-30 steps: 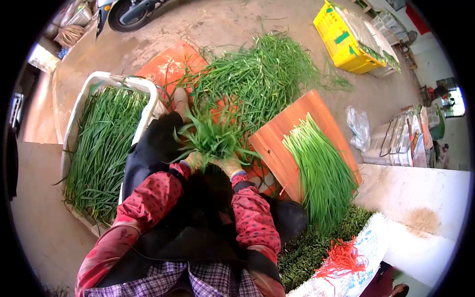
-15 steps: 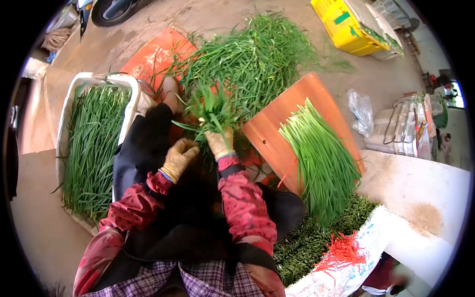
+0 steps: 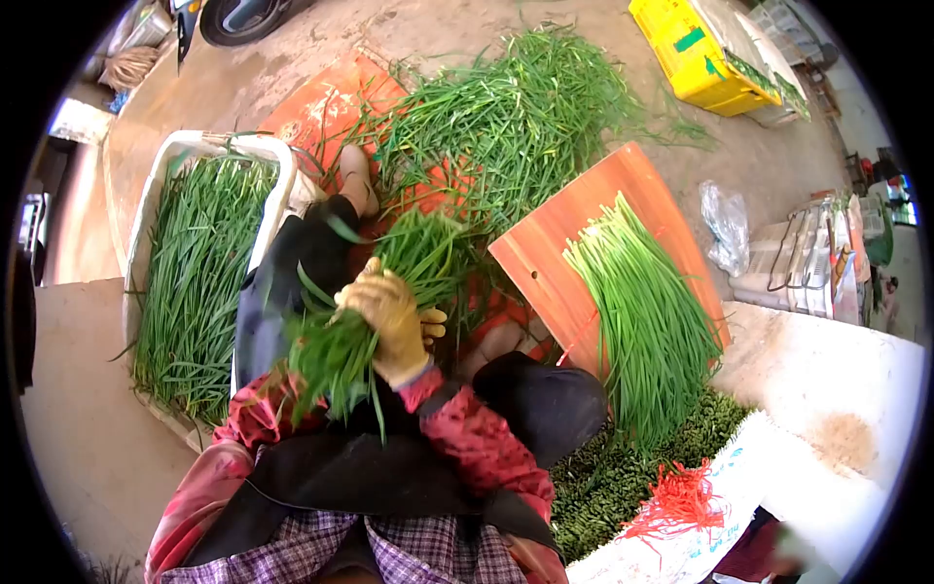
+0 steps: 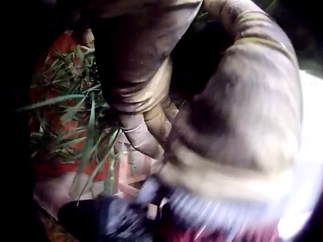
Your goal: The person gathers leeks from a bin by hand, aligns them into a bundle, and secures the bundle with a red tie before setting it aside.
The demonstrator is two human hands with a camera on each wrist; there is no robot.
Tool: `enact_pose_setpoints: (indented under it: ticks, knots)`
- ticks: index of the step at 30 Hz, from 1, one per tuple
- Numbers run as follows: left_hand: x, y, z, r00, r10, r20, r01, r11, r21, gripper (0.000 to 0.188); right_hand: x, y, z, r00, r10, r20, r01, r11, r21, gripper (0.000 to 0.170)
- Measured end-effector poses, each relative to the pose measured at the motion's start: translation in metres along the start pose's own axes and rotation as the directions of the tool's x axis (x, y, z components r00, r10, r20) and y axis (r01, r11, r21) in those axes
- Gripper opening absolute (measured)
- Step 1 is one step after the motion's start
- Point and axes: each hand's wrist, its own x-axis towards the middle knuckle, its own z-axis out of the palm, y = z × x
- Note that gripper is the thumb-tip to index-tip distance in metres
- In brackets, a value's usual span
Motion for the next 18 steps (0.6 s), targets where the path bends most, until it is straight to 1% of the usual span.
enact_pose_setpoints:
  ticks: [1, 2, 3, 4, 5, 6, 7, 8, 9, 10, 11, 13, 14, 15, 16, 17, 18]
  knots:
    - [-0.009, 0.002, 0.006, 0.995, -0.076, 0.06, 0.079, 0.995, -0.06, 0.055, -0.004, -0.024, -0.005, 1.0, -0.013, 0.004, 0.013, 0.989, -0.15, 0.037]
    - [-0.016, 0.005, 0.012, 0.98, -0.159, 0.123, 0.173, 0.978, -0.119, 0.05, -0.019, -0.026, -0.003, 0.995, -0.036, 0.092, 0.054, 0.978, -0.201, 0.039]
    - [-0.021, 0.006, 0.017, 0.965, -0.212, 0.154, 0.235, 0.96, -0.149, 0.045, -0.032, -0.028, 0.001, 0.982, -0.053, 0.179, 0.097, 0.964, -0.246, 0.04]
    - [-0.026, 0.006, 0.022, 0.961, -0.233, 0.148, 0.255, 0.955, -0.153, 0.04, -0.041, -0.032, -0.009, 0.972, -0.012, 0.236, 0.042, 0.992, -0.123, 0.041]
    - [-0.029, 0.004, 0.027, 0.979, -0.185, 0.08, 0.192, 0.977, -0.094, 0.035, -0.05, -0.035, -0.021, 0.954, 0.021, 0.3, -0.022, 1.0, 0.0, 0.043]
    - [-0.032, -0.004, 0.039, 0.98, 0.188, -0.073, -0.163, 0.952, 0.261, 0.032, -0.064, -0.034, -0.022, 0.995, 0.035, 0.089, -0.06, 0.953, 0.296, 0.046]
    - [-0.044, -0.001, 0.049, 0.977, 0.164, -0.137, -0.112, 0.939, 0.325, 0.029, -0.072, -0.043, -0.036, 0.931, 0.348, 0.107, -0.363, 0.87, 0.335, 0.055]
    - [-0.053, -0.001, 0.053, 0.982, 0.184, -0.044, -0.157, 0.921, 0.357, 0.028, -0.083, -0.023, -0.032, 0.805, 0.575, 0.143, -0.541, 0.615, 0.574, 0.061]
    - [-0.06, -0.002, 0.053, 0.979, 0.198, 0.049, -0.201, 0.901, 0.385, 0.027, -0.092, -0.002, -0.027, 0.626, 0.74, 0.247, -0.609, 0.266, 0.748, 0.068]
    - [-0.07, -0.003, 0.047, 0.959, 0.284, 0.001, -0.251, 0.845, 0.471, 0.026, -0.078, 0.0, -0.031, 0.464, 0.768, 0.443, -0.655, -0.04, 0.755, 0.081]
    - [-0.081, -0.002, 0.04, 0.961, 0.267, 0.076, -0.27, 0.836, 0.479, 0.028, -0.072, 0.01, -0.025, 0.469, 0.725, 0.504, -0.598, -0.159, 0.785, 0.083]
    - [-0.114, -0.002, 0.039, 0.976, 0.215, 0.028, -0.198, 0.83, 0.521, 0.034, -0.059, 0.035, 0.002, 0.496, 0.61, 0.618, -0.481, -0.399, 0.781, 0.087]
    - [-0.132, -0.004, 0.042, 0.98, 0.197, -0.003, -0.166, 0.834, 0.527, 0.035, -0.045, 0.04, 0.013, 0.428, 0.765, 0.482, -0.428, -0.298, 0.853, 0.088]
    - [-0.15, -0.005, 0.04, 0.982, 0.183, -0.036, -0.137, 0.838, 0.528, 0.037, -0.03, 0.048, 0.022, 0.339, 0.881, 0.328, -0.391, -0.185, 0.902, 0.089]
    - [-0.167, -0.003, 0.02, 0.979, 0.185, -0.089, -0.093, 0.785, 0.612, 0.043, -0.028, 0.07, 0.026, 0.415, 0.862, 0.291, -0.264, -0.192, 0.945, 0.082]
    - [-0.184, -0.001, 0.001, 0.975, 0.167, -0.146, -0.032, 0.758, 0.652, 0.047, -0.026, 0.092, 0.03, 0.487, 0.836, 0.251, -0.133, -0.212, 0.968, 0.074]
    - [-0.203, 0.0, -0.013, 0.963, 0.198, -0.184, -0.023, 0.737, 0.675, 0.045, -0.018, 0.102, 0.035, 0.482, 0.826, 0.292, -0.119, -0.269, 0.956, 0.066]
